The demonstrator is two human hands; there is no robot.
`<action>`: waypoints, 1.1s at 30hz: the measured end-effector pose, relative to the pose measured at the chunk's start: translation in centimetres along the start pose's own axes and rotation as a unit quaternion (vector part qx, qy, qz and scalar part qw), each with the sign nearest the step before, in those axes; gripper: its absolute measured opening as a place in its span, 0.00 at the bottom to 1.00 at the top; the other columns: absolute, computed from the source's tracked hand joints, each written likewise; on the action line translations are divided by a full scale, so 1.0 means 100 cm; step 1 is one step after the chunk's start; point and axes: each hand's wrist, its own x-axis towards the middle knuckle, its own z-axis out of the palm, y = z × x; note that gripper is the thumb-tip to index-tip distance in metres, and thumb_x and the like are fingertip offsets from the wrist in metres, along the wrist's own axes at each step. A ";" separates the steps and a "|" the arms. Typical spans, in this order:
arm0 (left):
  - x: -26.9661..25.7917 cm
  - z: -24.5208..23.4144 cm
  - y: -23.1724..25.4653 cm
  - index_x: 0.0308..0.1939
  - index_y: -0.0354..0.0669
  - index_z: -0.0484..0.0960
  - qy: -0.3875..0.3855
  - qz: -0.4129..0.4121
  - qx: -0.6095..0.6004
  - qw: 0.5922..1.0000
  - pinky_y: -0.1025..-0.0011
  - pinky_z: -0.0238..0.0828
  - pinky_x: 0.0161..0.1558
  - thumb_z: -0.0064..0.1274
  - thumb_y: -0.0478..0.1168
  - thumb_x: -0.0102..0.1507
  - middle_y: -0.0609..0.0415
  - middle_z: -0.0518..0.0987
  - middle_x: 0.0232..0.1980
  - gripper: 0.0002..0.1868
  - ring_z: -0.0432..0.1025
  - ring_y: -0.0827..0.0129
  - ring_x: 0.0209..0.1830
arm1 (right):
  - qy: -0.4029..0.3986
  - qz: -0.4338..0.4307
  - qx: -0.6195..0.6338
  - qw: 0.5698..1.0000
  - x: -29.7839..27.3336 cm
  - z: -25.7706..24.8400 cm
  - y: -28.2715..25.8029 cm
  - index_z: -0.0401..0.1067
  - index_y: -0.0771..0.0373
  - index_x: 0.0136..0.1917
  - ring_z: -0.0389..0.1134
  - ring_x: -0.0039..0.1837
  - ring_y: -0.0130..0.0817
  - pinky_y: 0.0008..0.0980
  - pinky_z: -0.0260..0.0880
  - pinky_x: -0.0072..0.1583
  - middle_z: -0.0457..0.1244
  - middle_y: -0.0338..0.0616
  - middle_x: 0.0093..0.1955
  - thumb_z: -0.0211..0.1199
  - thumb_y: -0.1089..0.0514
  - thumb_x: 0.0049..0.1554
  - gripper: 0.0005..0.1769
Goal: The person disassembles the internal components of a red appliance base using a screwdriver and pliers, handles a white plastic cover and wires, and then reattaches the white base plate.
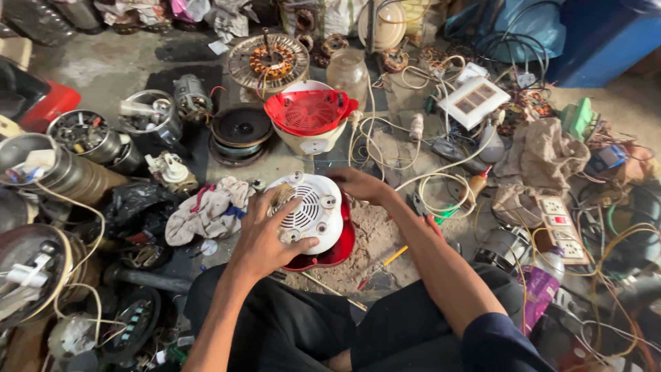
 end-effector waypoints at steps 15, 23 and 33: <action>-0.042 0.025 -0.049 0.58 0.41 0.85 0.286 -0.149 -0.209 0.923 0.65 0.69 0.51 0.57 0.63 0.65 0.51 0.71 0.58 0.32 0.69 0.62 0.60 | 0.310 -0.025 -0.151 0.938 -0.128 0.036 -0.111 0.76 0.66 0.59 0.73 0.51 0.34 0.36 0.71 0.54 0.72 0.51 0.49 0.63 0.57 0.60 0.15; -0.038 0.017 -0.031 0.58 0.40 0.84 0.302 -0.070 -0.183 0.933 0.64 0.72 0.56 0.63 0.61 0.62 0.50 0.69 0.60 0.31 0.67 0.61 0.61 | 0.382 0.049 -0.179 0.905 -0.185 0.095 -0.096 0.77 0.57 0.64 0.73 0.43 0.39 0.36 0.71 0.48 0.71 0.52 0.45 0.61 0.60 0.58 0.20; -0.022 -0.007 -0.003 0.58 0.43 0.86 0.223 0.071 -0.038 0.971 0.51 0.66 0.69 0.70 0.56 0.56 0.46 0.69 0.60 0.32 0.64 0.48 0.69 | 0.344 0.092 -0.296 0.886 -0.199 0.133 -0.096 0.80 0.51 0.58 0.70 0.40 0.49 0.47 0.70 0.44 0.65 0.50 0.38 0.64 0.58 0.51 0.20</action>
